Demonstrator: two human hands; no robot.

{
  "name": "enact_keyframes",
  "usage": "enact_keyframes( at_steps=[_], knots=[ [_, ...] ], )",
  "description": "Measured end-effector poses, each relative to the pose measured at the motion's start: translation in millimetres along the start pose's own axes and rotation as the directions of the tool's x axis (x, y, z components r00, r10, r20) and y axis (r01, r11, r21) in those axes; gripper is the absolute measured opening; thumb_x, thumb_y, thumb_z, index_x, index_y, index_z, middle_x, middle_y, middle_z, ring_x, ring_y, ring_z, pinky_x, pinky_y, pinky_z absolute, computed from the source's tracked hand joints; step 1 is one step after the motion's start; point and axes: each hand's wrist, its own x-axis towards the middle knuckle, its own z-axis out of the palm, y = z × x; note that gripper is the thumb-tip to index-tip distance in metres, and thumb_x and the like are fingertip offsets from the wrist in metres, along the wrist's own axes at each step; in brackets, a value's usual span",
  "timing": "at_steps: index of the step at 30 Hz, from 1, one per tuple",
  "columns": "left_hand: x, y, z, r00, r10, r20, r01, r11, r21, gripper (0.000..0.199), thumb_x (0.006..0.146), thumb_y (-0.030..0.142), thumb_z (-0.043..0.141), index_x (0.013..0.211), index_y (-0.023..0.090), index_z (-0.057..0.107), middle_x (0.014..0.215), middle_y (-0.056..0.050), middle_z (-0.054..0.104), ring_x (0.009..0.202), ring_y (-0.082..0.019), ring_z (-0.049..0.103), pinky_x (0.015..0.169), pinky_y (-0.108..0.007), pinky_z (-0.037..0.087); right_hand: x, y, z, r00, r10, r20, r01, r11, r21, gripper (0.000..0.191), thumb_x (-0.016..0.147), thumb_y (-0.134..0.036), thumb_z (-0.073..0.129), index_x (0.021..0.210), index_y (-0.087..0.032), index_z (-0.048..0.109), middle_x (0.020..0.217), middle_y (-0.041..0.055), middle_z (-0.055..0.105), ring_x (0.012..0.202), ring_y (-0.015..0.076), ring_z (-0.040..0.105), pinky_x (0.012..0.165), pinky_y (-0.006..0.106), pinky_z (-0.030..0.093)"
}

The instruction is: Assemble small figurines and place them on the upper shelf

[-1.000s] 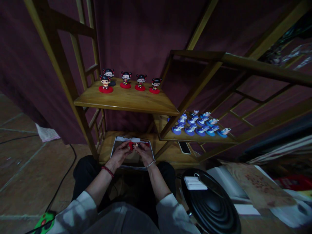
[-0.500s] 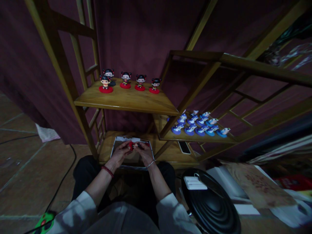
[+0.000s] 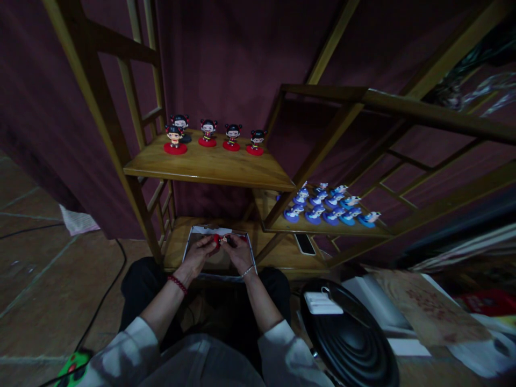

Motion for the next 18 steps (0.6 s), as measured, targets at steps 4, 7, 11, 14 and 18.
enact_keyframes(
  at_steps=[4, 7, 11, 14, 18],
  knots=[
    [0.8, -0.3, -0.4, 1.0, 0.009, 0.003, -0.009, 1.0, 0.012, 0.038, 0.053, 0.019, 0.081, 0.088, 0.012, 0.07, 0.092, -0.008, 0.07, 0.087, -0.018, 0.062, 0.089, -0.032, 0.045, 1.6, 4.4, -0.4, 0.999, -0.051, 0.007, 0.052, 0.997, -0.051, 0.019, 0.068, -0.034, 0.06, 0.082, -0.021, 0.063, 0.078, -0.0015, 0.066, 0.073, 0.0156, 0.06, 0.072, 0.028, 0.048],
    [1.4, -0.2, -1.5, 1.0, 0.018, 0.0, -0.018, 0.999, 0.026, 0.041, 0.051, 0.02, 0.082, 0.09, 0.012, 0.07, 0.093, -0.008, 0.07, 0.088, -0.017, 0.062, 0.091, -0.032, 0.043, 2.3, 5.1, -1.3, 0.998, -0.059, 0.009, 0.06, 0.99, -0.124, 0.019, 0.069, -0.034, 0.059, 0.082, -0.022, 0.064, 0.078, -0.0012, 0.068, 0.073, 0.0158, 0.062, 0.071, 0.028, 0.049],
    [2.2, -1.1, -3.9, 1.0, 0.025, -0.005, -0.024, 0.998, 0.055, 0.045, 0.049, 0.021, 0.083, 0.091, 0.013, 0.07, 0.091, -0.007, 0.071, 0.087, -0.018, 0.062, 0.092, -0.034, 0.043, 2.2, 3.7, -2.3, 0.998, -0.065, 0.006, 0.065, 0.974, -0.215, 0.018, 0.069, -0.037, 0.059, 0.078, -0.022, 0.065, 0.075, -0.0009, 0.069, 0.07, 0.0164, 0.062, 0.067, 0.027, 0.049],
    [1.8, -1.8, -5.1, 1.0, 0.024, -0.004, -0.024, 0.997, 0.074, 0.047, 0.049, 0.021, 0.083, 0.093, 0.013, 0.07, 0.092, -0.008, 0.07, 0.088, -0.019, 0.062, 0.092, -0.035, 0.043, 2.0, 3.3, -2.5, 0.998, -0.07, -0.002, 0.068, 0.964, -0.257, 0.02, 0.069, -0.039, 0.058, 0.074, -0.021, 0.065, 0.071, -0.0002, 0.068, 0.068, 0.017, 0.062, 0.063, 0.027, 0.048],
    [-0.4, -0.9, -5.0, 1.0, 0.02, 0.011, -0.021, 0.996, 0.085, 0.047, 0.05, 0.022, 0.082, 0.095, 0.013, 0.069, 0.094, -0.009, 0.07, 0.09, -0.019, 0.062, 0.092, -0.035, 0.042, 1.5, 4.2, -2.8, 0.997, -0.072, 0.007, 0.071, 0.956, -0.283, 0.022, 0.071, -0.04, 0.057, 0.075, -0.021, 0.065, 0.069, -0.0001, 0.068, 0.066, 0.017, 0.062, 0.061, 0.026, 0.048]
  ],
)
